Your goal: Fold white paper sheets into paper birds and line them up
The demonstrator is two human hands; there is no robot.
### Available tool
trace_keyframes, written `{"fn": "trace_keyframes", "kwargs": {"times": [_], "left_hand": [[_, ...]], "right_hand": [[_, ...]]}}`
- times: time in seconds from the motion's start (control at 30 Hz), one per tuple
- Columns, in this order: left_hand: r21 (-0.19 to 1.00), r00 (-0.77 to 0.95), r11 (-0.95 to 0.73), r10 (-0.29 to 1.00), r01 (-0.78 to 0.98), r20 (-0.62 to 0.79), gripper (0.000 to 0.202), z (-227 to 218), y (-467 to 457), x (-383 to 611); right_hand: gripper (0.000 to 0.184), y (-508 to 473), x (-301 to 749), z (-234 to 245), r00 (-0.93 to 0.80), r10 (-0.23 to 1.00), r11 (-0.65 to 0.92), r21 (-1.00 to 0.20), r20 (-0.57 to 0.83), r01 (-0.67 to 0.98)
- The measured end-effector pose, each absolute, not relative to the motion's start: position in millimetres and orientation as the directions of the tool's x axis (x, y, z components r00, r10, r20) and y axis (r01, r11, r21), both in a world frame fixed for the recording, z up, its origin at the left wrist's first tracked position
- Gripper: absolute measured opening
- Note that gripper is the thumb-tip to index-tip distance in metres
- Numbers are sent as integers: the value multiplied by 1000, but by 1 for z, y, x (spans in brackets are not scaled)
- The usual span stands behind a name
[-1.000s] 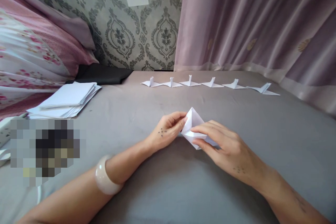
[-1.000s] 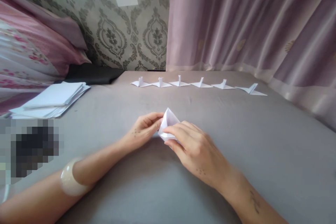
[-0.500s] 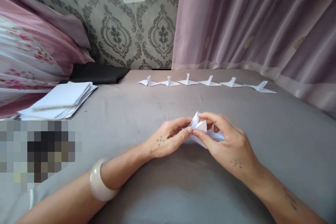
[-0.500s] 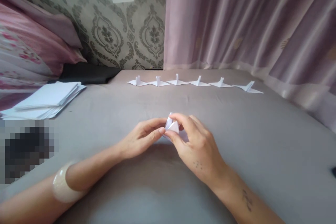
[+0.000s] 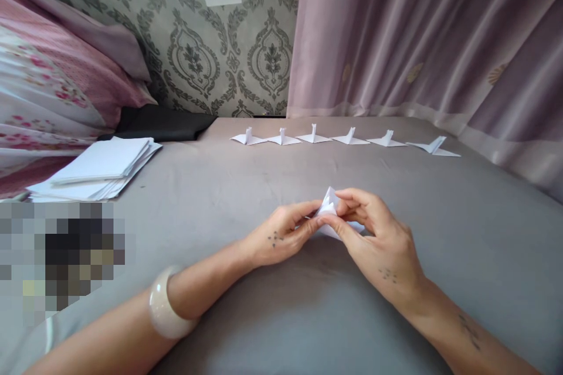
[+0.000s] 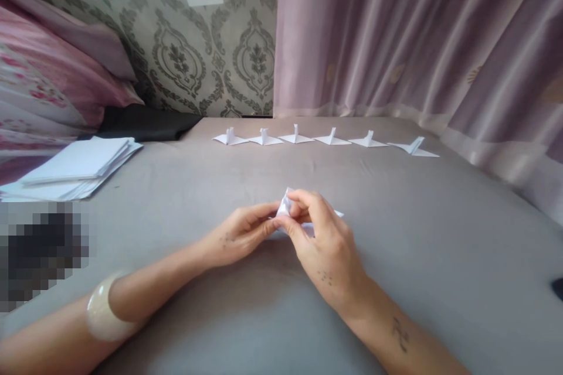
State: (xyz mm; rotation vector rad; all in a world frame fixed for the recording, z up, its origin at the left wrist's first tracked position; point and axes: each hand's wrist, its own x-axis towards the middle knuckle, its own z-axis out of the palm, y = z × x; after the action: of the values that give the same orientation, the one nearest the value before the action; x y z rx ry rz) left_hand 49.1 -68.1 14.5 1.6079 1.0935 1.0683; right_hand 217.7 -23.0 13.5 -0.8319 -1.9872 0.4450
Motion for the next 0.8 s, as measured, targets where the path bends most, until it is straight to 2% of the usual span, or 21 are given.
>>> {"fn": "trace_keyframes", "kwargs": {"times": [0.1,0.2,0.3,0.37,0.4,0.5,0.6,0.8], "left_hand": [[943,230,-241,955,228,189,37,12,-69,49],[941,126,-248,966,231,224,34,9,-68,47],[947,-79,-258,958,189,276,31,8,-63,44],[951,-205,-279,931,134,302,30,9,-60,41],[950,-254,-294,916,106,312,30,10,-59,40],[937,-331,-342,878,70,346,30,10,-57,39],[916,-337,-369,851,160,402,28,8,-58,40],[815,-233,-463,799,348,554,26,5,-63,45]], "right_hand": [[26,-24,218,15,-372,665,745,-532,648,403],[27,-21,224,28,-354,689,724,-575,633,380],[23,-15,233,45,-171,746,658,-671,644,343],[18,-11,238,51,-43,742,639,-686,669,348],[15,-9,240,52,-36,735,641,-676,678,363],[9,-6,236,42,-202,708,695,-615,677,374],[14,-9,227,27,-344,673,740,-595,655,315],[30,-16,217,17,-331,639,769,-563,694,304]]}}
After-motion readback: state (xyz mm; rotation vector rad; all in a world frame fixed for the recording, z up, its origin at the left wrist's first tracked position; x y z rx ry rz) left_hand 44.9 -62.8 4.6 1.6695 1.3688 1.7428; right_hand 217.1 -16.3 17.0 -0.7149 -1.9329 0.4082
